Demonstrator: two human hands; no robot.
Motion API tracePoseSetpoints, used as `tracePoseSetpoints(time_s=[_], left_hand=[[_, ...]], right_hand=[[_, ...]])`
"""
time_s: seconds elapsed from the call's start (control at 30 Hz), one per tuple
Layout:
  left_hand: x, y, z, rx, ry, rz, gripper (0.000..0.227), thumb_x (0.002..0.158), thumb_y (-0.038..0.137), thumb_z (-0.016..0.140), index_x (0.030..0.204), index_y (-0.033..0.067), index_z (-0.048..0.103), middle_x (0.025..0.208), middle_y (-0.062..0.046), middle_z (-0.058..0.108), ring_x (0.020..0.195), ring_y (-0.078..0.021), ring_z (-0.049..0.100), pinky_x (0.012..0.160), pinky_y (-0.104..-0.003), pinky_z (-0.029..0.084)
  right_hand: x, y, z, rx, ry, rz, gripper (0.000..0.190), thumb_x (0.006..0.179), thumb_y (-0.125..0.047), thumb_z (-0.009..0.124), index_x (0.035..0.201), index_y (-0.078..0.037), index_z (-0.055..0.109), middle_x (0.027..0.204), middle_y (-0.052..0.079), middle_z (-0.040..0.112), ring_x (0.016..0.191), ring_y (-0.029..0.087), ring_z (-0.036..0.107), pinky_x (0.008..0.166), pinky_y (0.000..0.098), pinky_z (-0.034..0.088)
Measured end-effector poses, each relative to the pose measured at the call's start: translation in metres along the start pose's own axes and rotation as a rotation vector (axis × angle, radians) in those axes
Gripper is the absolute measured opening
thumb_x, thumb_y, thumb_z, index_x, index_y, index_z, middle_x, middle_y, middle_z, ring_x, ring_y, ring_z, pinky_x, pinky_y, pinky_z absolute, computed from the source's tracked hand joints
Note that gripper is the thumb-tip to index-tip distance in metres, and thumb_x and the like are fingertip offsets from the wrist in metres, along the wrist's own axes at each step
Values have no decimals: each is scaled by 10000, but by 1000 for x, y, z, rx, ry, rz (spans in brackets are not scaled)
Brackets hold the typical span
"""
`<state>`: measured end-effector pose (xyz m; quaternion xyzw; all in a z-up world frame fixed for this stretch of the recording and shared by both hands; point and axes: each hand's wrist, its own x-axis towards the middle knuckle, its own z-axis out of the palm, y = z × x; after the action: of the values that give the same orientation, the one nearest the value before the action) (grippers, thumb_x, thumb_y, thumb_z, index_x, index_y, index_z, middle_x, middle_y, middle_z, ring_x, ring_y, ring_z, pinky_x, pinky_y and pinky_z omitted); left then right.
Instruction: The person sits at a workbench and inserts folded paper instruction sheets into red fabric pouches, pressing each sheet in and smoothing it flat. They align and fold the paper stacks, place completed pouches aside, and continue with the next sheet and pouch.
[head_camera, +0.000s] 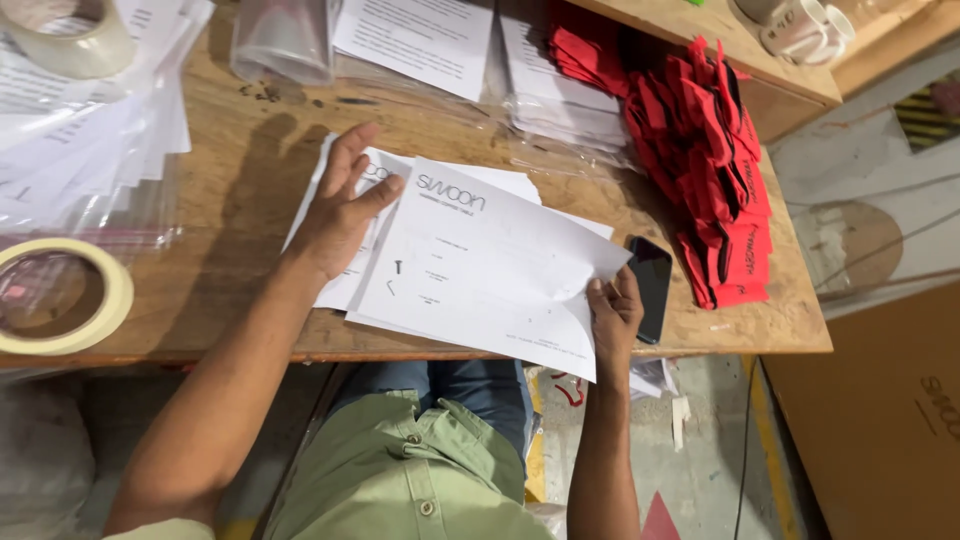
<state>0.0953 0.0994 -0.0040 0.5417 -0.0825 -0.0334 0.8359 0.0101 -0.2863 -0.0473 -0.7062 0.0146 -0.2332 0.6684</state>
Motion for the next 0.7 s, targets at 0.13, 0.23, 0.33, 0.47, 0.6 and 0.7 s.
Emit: tracePoseSetpoints(time_s=[0.13,0.23,0.33,0.47,0.6,0.7], left_hand=[[4,-8,-2,-20,-4,-46,1031,722,419,828,1564,171,286,1653,-110,233,1555,-328,120,1212,-551,163],[16,-34,-13,-58,-113,185,876,881,250,833,1583,109,327,1668,-138,311,1606,-281,187,1310,-407,135],[15,-32,-10,-249,-127,129,727,868,69,837,1492,77,465,1458,-106,429,1346,-237,414,1220,-355,377],[8,-16,-4,-207,-131,77,602,865,56,800,1405,102,537,1335,-53,591,1263,-168,539,1140,-301,451],[8,-18,-3,-53,-107,45,563,885,43,761,1393,117,530,1310,-34,630,1185,-142,587,1088,-302,493],[5,-3,4,-69,-115,2,544,917,57,682,1415,158,489,1254,-81,698,1108,-133,656,1014,-298,552]], right_hand=[[1,2,1,-23,1,13,446,984,-12,663,1421,2,575,1107,154,745,917,112,686,755,223,540],[-1,-3,6,-52,-15,9,398,999,-38,657,1389,6,592,1135,153,750,928,109,693,759,212,537],[0,3,4,-99,-19,13,379,1011,-53,649,1385,5,620,1075,154,755,872,108,681,721,207,523],[0,3,4,-118,-28,18,364,1010,-53,645,1369,4,619,1073,129,755,877,92,670,732,198,519],[-1,7,2,-153,-21,8,350,1016,-45,637,1362,7,637,1039,123,753,851,94,659,720,204,506],[-2,4,4,-141,-35,-2,334,1021,-45,634,1351,8,637,1060,108,746,888,83,666,753,201,513]])
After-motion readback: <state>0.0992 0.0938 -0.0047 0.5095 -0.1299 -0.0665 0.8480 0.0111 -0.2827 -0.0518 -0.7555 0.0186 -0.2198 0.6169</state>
